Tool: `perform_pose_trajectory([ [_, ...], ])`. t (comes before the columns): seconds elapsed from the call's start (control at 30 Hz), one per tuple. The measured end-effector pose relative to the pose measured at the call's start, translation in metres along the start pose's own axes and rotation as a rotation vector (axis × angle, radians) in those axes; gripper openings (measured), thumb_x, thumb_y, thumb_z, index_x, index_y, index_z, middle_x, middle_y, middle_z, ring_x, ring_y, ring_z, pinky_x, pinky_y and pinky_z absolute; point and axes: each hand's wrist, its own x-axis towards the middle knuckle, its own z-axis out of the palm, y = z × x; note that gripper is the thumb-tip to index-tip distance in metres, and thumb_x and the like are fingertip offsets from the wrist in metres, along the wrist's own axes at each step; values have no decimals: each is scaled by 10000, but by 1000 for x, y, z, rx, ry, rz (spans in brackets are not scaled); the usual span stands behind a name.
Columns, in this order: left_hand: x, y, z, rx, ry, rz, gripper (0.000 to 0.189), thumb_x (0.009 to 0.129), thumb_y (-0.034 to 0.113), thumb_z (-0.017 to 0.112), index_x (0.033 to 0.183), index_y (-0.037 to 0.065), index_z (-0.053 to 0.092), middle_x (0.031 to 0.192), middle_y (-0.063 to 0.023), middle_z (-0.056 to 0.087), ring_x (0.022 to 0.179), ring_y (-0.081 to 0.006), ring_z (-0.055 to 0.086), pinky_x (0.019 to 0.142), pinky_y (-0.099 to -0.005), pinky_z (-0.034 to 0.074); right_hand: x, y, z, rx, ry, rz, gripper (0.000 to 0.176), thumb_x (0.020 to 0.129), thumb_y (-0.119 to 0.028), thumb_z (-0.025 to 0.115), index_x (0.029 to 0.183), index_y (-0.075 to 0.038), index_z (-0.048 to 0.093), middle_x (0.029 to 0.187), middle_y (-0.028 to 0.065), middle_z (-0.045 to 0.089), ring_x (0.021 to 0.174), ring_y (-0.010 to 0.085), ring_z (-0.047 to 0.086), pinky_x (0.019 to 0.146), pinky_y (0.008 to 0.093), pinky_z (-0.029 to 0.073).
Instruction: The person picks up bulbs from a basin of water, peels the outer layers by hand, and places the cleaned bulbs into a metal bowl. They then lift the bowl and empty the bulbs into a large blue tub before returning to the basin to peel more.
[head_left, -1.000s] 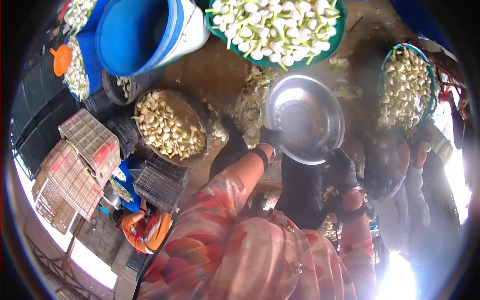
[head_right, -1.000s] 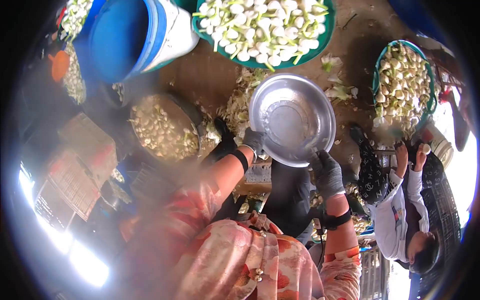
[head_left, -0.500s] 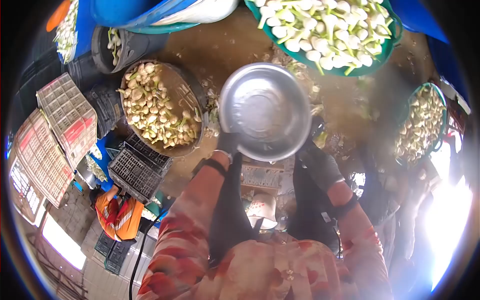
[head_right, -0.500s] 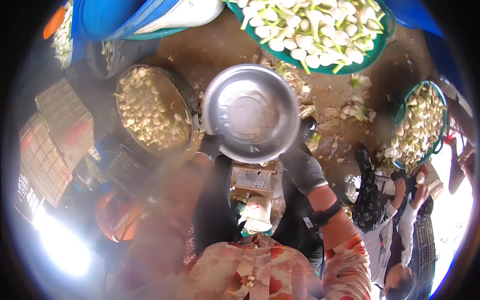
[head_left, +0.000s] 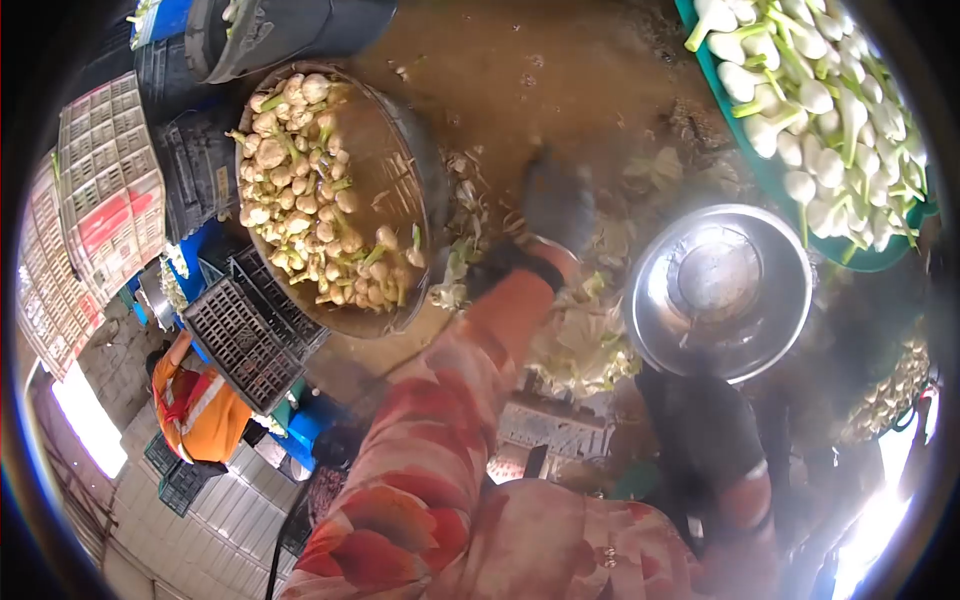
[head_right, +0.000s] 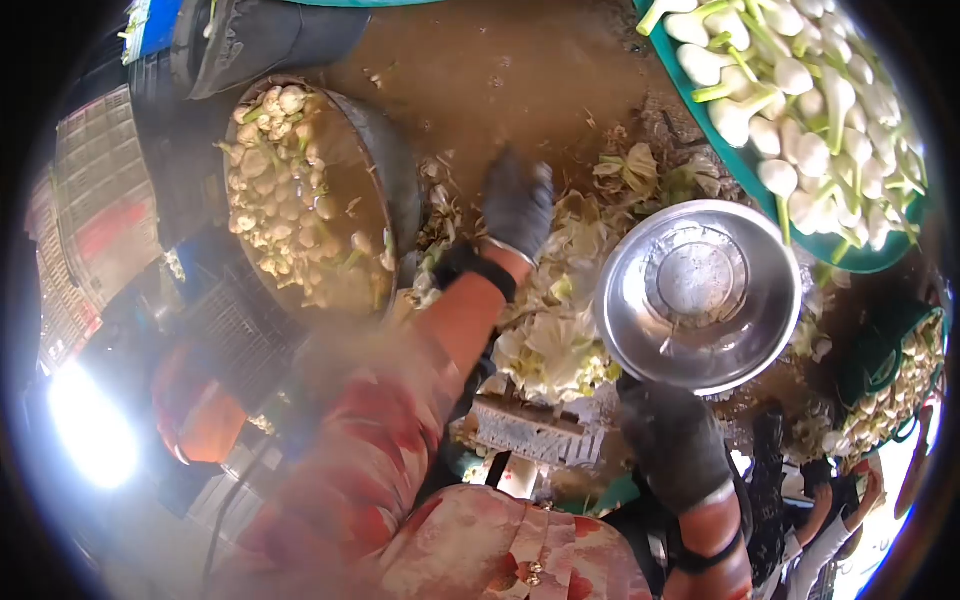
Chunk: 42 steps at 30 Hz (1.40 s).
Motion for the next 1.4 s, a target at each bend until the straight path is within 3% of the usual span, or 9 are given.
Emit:
perform_pose_trajectory([
  [0.33, 68, -149, 86, 316, 389, -447, 799, 917, 558, 455, 1488, 23, 293, 1549, -193, 289, 1430, -349, 272, 1156, -502, 214, 6, 6, -46, 102, 184, 171, 245, 874, -227, 681, 978, -8, 644, 865, 86, 667, 817, 183, 629, 775, 325, 489],
  [0.53, 17, -163, 134, 285, 518, -100, 683, 900, 479, 529, 1398, 29, 404, 1467, -234, 384, 1344, -399, 370, 1077, -547, 306, -22, -14, -38, 147, 218, 150, 322, 851, -282, 713, 1011, -13, 641, 849, 70, 661, 789, 163, 625, 752, 302, 491],
  [0.6, -24, -102, 96, 115, -32, -80, 651, 916, 483, 500, 1361, 11, 440, 1415, -247, 429, 1314, -404, 391, 1071, -560, 287, -29, -6, -22, 276, 265, 159, 358, 834, -304, 736, 1028, -17, 644, 847, 66, 659, 781, 157, 624, 744, 294, 492],
  [0.67, -79, -71, 129, 74, 280, -9, 611, 945, 453, 427, 1275, -55, 507, 1303, -291, 514, 1245, -399, 461, 1076, -498, 311, -39, -7, -17, 241, 145, 235, 382, 823, -310, 752, 1043, -16, 646, 844, 67, 656, 786, 158, 623, 745, 296, 494],
  [0.77, -132, -74, 186, 710, -29, 303, 533, 941, 384, 446, 1224, -62, 524, 1214, -255, 554, 1159, -365, 514, 1037, -455, 350, -63, -17, 10, 55, 176, 104, 419, 811, -325, 769, 1059, -10, 648, 845, 67, 654, 795, 155, 622, 746, 296, 494],
  [0.87, -146, -70, 180, 489, 80, 426, 496, 939, 373, 461, 1190, -48, 535, 1166, -216, 576, 1101, -347, 544, 1005, -443, 369, -83, -34, 36, -148, 342, -62, 428, 807, -329, 770, 1057, -2, 652, 843, 76, 658, 791, 169, 632, 740, 305, 497],
  [1.07, -88, -96, 39, -166, 119, -106, 633, 920, 476, 526, 1314, -12, 443, 1310, -254, 496, 1251, -383, 452, 1052, -503, 328, -104, -27, 61, -213, 328, -68, 395, 805, -283, 759, 1053, 7, 657, 853, 133, 656, 783, 251, 651, 721, 343, 501],
  [1.13, -60, -155, 49, 43, 416, -136, 685, 922, 511, 509, 1384, 19, 394, 1394, -275, 441, 1331, -411, 374, 1069, -513, 320, -112, -23, 67, -254, 271, -127, 388, 807, -267, 755, 1058, 10, 655, 854, 147, 653, 785, 274, 648, 718, 354, 500],
  [1.4, -153, -116, 72, 272, -5, 92, 739, 907, 493, 530, 1451, 29, 343, 1485, -265, 349, 1349, -458, 349, 1138, -488, 266, -130, -15, 80, -302, 268, -247, 388, 788, -263, 762, 1058, -5, 658, 852, 152, 651, 795, 326, 628, 734, 402, 484],
])
